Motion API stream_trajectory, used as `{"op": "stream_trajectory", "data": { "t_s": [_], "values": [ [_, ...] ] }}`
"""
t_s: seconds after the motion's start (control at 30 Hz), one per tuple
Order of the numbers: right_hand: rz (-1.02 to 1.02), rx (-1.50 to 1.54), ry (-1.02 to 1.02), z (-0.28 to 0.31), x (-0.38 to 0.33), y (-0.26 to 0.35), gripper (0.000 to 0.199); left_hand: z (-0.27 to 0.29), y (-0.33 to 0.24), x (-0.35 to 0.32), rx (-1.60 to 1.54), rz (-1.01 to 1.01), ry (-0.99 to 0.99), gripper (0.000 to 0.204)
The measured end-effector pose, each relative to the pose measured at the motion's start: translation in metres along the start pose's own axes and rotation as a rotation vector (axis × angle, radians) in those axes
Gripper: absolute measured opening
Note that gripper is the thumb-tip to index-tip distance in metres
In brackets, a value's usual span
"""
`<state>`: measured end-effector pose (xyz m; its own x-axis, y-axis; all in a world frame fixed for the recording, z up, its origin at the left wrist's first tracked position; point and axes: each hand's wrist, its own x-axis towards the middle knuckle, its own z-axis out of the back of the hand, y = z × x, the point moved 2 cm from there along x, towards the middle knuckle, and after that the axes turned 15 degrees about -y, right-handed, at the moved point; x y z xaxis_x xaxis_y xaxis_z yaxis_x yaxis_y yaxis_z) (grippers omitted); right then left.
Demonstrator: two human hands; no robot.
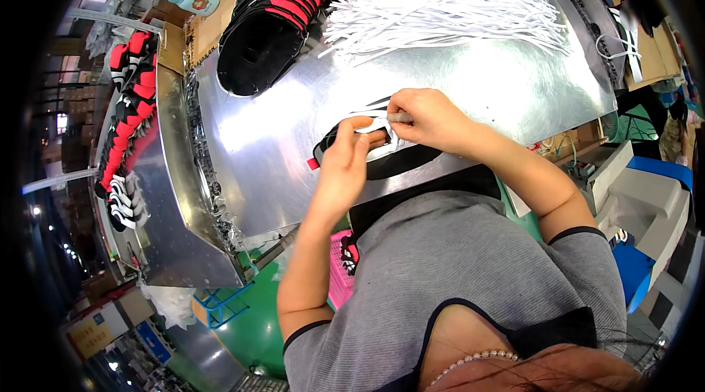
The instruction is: The person takes a large bundle of white shoelaces from a plastic bag, organizes them into smaller groups on a metal table, and then threads a shoelace through the eyelets of a black and white shoe upper.
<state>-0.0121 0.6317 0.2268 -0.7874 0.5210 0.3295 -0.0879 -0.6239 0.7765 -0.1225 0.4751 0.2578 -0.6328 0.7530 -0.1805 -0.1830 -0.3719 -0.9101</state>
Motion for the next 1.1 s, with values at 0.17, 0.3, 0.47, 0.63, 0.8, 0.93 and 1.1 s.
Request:
{"op": "stream_trajectory", "data": {
  "t_s": [0.17, 0.3, 0.47, 0.63, 0.8, 0.93, 1.1],
  "values": [
    [-0.175, 0.12, 0.113, 0.004, 0.002, -0.002, 0.012, 0.015, -0.006, 0.015, -0.015, 0.015, 0.318, 0.03],
    [-0.202, 0.162, 0.091, 0.002, -0.004, -0.009, 0.015, 0.008, -0.009, 0.02, 0.133, -0.04, 0.38, 0.034],
    [-0.203, 0.127, 0.083, 0.005, -0.006, -0.01, 0.019, 0.003, -0.01, 0.013, 0.195, -0.09, 0.237, 0.034],
    [-0.218, 0.243, 0.035, 0.007, -0.011, -0.011, 0.016, 0.003, -0.006, 0.011, 0.311, -0.295, 0.125, 0.036],
    [-0.007, 0.317, 0.095, 0.013, -0.018, -0.01, 0.016, 0.001, -0.011, 0.009, 0.604, -0.566, -0.117, 0.032],
    [0.388, 0.033, 0.07, 0.002, -0.027, -0.01, 0.019, 0.005, -0.004, 0.014, 0.481, -0.402, -0.032, 0.025],
    [0.386, 0.003, 0.011, 0.003, -0.029, -0.006, 0.016, 0.015, -0.011, -0.011, 0.418, -0.763, -0.385, 0.021]
  ]
}}
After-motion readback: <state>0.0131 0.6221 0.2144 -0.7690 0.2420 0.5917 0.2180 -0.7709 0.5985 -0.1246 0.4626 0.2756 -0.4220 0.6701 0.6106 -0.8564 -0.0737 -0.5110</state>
